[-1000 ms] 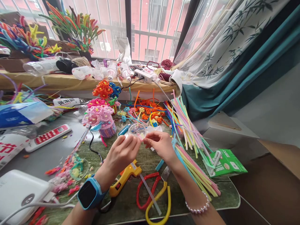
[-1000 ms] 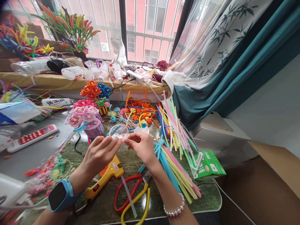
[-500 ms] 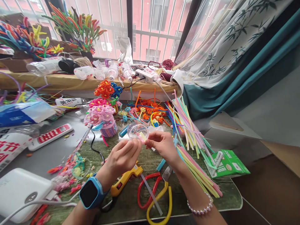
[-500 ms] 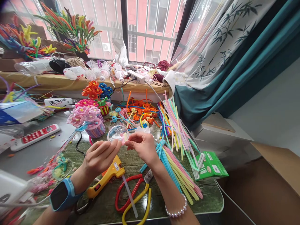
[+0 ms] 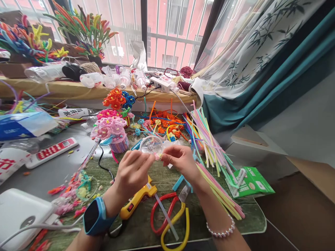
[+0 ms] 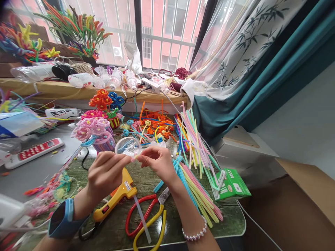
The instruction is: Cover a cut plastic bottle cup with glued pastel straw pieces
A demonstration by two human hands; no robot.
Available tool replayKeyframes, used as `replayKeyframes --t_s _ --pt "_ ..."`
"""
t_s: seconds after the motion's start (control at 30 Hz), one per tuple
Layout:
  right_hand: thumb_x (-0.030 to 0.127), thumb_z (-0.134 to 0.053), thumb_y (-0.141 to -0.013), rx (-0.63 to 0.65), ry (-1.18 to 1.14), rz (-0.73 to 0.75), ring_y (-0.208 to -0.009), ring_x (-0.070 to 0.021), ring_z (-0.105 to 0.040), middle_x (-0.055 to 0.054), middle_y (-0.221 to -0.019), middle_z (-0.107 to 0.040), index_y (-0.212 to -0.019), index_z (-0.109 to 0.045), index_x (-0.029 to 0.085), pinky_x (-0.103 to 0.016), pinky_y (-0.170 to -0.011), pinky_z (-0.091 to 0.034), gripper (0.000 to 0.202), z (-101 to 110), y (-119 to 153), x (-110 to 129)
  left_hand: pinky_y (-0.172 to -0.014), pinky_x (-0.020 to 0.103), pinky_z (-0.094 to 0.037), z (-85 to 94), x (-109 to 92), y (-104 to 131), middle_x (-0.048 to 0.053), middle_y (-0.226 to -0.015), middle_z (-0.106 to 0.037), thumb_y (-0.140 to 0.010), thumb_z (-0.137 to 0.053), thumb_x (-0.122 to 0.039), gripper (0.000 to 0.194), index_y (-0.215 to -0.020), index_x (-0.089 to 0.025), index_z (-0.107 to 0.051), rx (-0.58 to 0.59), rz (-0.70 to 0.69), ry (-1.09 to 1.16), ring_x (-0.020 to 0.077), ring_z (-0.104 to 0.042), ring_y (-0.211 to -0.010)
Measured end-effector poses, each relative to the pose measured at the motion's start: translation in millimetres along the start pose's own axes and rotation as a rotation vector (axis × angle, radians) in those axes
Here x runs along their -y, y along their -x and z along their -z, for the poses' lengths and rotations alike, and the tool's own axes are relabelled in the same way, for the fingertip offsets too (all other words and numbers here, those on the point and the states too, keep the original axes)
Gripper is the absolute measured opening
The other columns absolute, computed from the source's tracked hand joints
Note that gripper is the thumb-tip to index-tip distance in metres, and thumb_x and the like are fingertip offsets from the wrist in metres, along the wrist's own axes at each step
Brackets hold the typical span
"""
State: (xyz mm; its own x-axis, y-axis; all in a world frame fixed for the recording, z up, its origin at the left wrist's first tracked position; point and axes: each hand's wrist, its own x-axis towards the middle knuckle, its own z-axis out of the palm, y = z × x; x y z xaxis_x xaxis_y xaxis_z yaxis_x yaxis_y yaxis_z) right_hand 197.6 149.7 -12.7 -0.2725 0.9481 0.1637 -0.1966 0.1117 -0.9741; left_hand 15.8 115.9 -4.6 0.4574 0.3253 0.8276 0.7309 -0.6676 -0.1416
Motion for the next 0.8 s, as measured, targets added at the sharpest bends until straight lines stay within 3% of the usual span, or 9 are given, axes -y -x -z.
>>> replayKeyframes --t_s 0.2,0.37,0.53,0.8 --pt "0.039 -0.074 -0.081 -0.151 0.118 0.25 -0.063 -0.012 -0.055 0.001 -0.071 -0.063 -0.086 -0.07 0.022 -0.025 -0.059 -0.045 0.018 6.8 2.7 5.1 -0.064 0.03 -0.04 6.7 2.6 -7.5 0.001 -0.073 -0.066 -0.087 -0.06 -0.01 0.011 -0.081 -0.018 -0.063 0.064 0.452 0.5 0.0165 -0.046 -0.07" --pt "0.034 -0.068 -0.088 -0.016 0.362 0.421 -0.079 -0.0157 -0.054 -0.002 -0.09 -0.062 -0.101 -0.072 0.026 -0.03 -0.072 -0.044 0.016 -1.6 9.3 11.4 -0.067 0.032 -0.038 10.9 8.3 -4.0 0.001 -0.072 -0.061 -0.087 -0.061 -0.027 0.013 -0.079 -0.019 -0.068 0.157 0.747 0.823 0.0182 -0.048 -0.074" --pt "0.039 -0.068 -0.088 0.065 0.395 0.377 -0.083 -0.0171 -0.054 -0.003 -0.091 -0.06 -0.103 -0.073 0.027 -0.032 -0.073 -0.045 0.02 -5.5 12.0 13.1 -0.068 0.032 -0.037 10.5 11.8 -2.3 0.001 -0.065 -0.059 -0.084 -0.064 -0.035 0.022 -0.07 -0.019 -0.071 0.256 0.817 0.986 0.0181 -0.048 -0.073" --pt "0.036 -0.07 -0.086 0.068 0.381 0.427 -0.078 -0.0162 -0.051 -0.002 -0.084 -0.055 -0.096 -0.075 0.025 -0.03 -0.067 -0.043 0.016 -3.9 11.6 16.2 -0.062 0.029 -0.037 8.3 6.7 -4.5 0.0 -0.058 -0.06 -0.078 -0.071 -0.036 0.022 -0.066 -0.018 -0.073 0.233 0.942 1.136 0.0156 -0.047 -0.066"
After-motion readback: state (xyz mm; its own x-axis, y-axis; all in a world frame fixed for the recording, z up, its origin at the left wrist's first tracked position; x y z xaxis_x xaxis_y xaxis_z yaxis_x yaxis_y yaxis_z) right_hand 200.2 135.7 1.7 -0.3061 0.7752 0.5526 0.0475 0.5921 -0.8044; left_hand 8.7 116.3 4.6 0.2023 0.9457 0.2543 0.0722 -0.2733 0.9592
